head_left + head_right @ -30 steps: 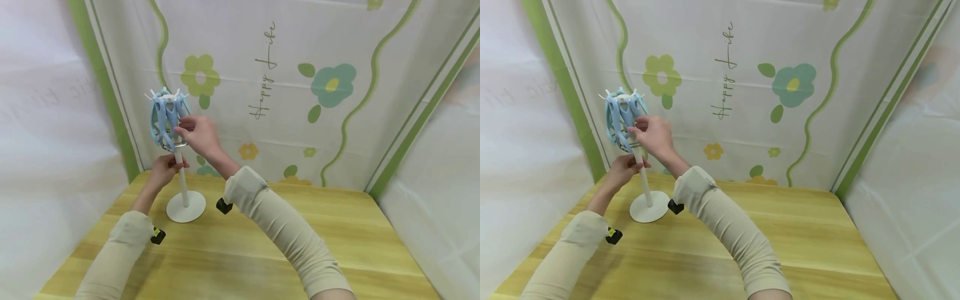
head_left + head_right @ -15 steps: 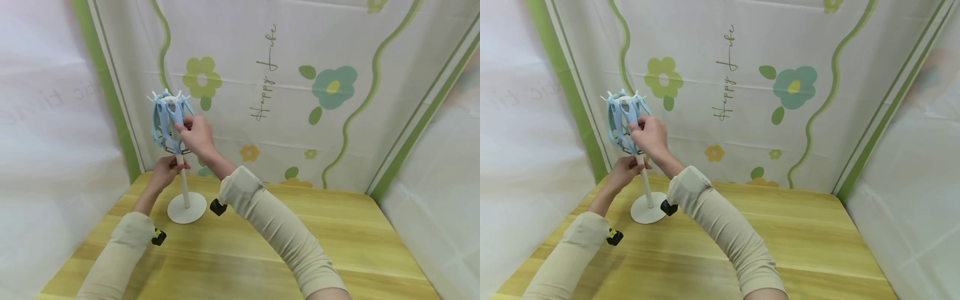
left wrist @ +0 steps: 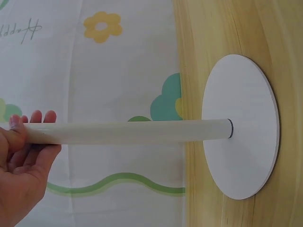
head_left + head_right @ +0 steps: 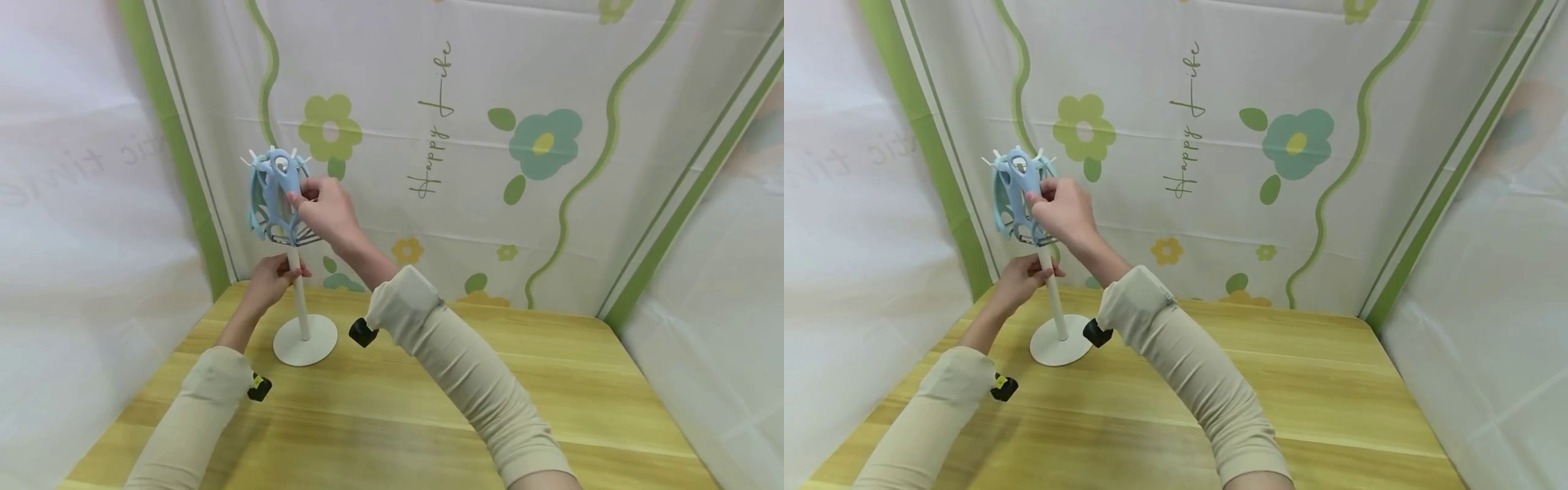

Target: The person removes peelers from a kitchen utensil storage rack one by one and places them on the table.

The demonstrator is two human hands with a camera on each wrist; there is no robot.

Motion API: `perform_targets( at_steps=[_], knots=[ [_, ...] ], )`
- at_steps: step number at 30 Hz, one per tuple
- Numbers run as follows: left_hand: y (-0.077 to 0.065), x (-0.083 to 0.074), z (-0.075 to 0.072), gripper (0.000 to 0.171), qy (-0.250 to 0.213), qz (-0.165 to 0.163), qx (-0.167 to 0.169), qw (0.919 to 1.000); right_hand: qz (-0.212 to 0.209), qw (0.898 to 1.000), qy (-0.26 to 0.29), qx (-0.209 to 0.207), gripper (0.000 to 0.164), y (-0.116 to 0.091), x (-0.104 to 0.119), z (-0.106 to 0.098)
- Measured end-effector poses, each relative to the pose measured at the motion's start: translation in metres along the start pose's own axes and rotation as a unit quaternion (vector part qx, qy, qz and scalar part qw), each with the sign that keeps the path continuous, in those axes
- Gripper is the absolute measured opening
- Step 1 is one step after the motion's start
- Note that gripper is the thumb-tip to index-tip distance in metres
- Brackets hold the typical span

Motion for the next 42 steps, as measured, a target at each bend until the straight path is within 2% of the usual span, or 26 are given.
perform_targets(
  at_steps=[6, 11, 18, 24, 29, 35, 38, 42],
  knots=[
    [-0.001, 0.001, 0.001, 0.013, -0.003, -0.015, 0.006, 0.9999, 0.024, 0.999, 0.033, 0.023, 0.017, -0.011, -0.01, -0.014],
    [-0.001, 0.001, 0.0, 0.012, -0.007, -0.008, 0.0, 0.9999, 0.04, 0.997, 0.053, 0.03, 0.018, -0.023, -0.03, -0.028],
    [-0.004, 0.003, -0.001, 0.012, -0.02, -0.017, 0.0, 0.9997, 0.044, 0.996, 0.065, 0.033, 0.015, -0.037, -0.064, -0.047],
    [-0.003, 0.002, 0.0, 0.013, -0.019, -0.01, 0.0, 0.9998, 0.09, 0.991, 0.087, 0.041, 0.014, -0.05, -0.103, -0.06],
    [-0.002, 0.001, 0.001, 0.014, -0.016, -0.006, 0.003, 0.9999, 0.141, 0.984, 0.099, 0.04, 0.015, -0.063, -0.137, -0.067],
    [-0.002, 0.0, 0.001, 0.014, -0.023, -0.015, 0.007, 0.9996, 0.173, 0.979, 0.098, 0.038, 0.013, -0.076, -0.169, -0.069],
    [-0.002, -0.001, 0.001, 0.014, -0.023, -0.016, 0.01, 0.9996, 0.187, 0.977, 0.098, 0.038, 0.015, -0.082, -0.18, -0.069],
    [-0.002, 0.001, 0.002, 0.015, -0.024, -0.015, 0.011, 0.9995, 0.196, 0.975, 0.094, 0.048, 0.017, -0.095, -0.177, -0.068]
  ],
)
Point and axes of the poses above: each hand's wrist, its own y-axis towards the middle knuckle, its own z-axis out of the palm, x = y × z, the point moved 5 cm from there along y, towards the middle knuckle, and after that the axes turned 14 degrees about -x, right-handed, at the moved point
